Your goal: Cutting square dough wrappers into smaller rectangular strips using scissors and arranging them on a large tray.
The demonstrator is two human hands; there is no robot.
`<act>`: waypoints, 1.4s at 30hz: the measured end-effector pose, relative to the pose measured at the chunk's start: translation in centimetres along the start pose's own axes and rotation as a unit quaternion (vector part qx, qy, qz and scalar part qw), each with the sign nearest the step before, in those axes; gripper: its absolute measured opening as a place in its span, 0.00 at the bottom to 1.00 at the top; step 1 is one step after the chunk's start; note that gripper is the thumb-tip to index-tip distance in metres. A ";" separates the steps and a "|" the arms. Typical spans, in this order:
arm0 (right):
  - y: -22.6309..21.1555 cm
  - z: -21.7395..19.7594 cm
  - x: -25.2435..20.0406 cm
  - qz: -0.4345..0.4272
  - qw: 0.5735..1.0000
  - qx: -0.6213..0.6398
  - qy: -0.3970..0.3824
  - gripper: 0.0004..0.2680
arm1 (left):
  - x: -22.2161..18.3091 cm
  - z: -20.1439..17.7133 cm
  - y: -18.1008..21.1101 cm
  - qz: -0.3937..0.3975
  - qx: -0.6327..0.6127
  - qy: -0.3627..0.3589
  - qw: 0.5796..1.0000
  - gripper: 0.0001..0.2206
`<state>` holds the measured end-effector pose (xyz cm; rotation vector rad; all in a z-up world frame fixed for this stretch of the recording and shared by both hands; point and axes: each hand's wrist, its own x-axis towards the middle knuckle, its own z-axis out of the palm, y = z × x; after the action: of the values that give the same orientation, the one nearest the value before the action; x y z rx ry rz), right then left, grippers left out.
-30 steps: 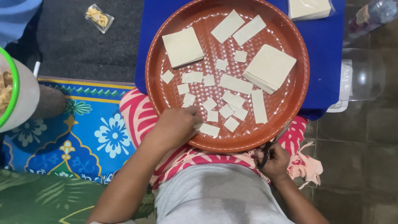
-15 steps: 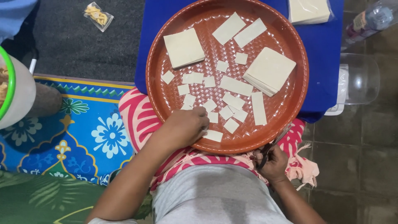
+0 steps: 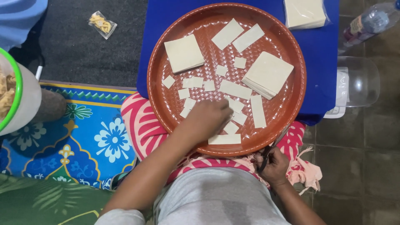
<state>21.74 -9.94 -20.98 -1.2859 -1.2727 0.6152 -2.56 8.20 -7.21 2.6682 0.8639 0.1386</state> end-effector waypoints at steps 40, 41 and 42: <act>-0.8 -0.5 -0.5 0.072 0.994 -0.062 -0.052 0.10 | -0.2 0.6 0.6 -0.011 0.052 0.120 0.991 0.22; -0.6 -0.5 -0.4 0.065 0.994 -0.067 -0.050 0.10 | -0.5 0.6 0.8 -0.012 0.046 0.112 0.993 0.22; -0.7 -0.5 -0.3 0.064 0.995 -0.066 -0.049 0.10 | -0.7 0.6 0.9 -0.012 0.048 0.113 0.992 0.22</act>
<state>21.88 -10.55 -20.33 -1.4707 -1.3375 0.7011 -2.51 6.96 -7.48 2.7667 0.9940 0.4107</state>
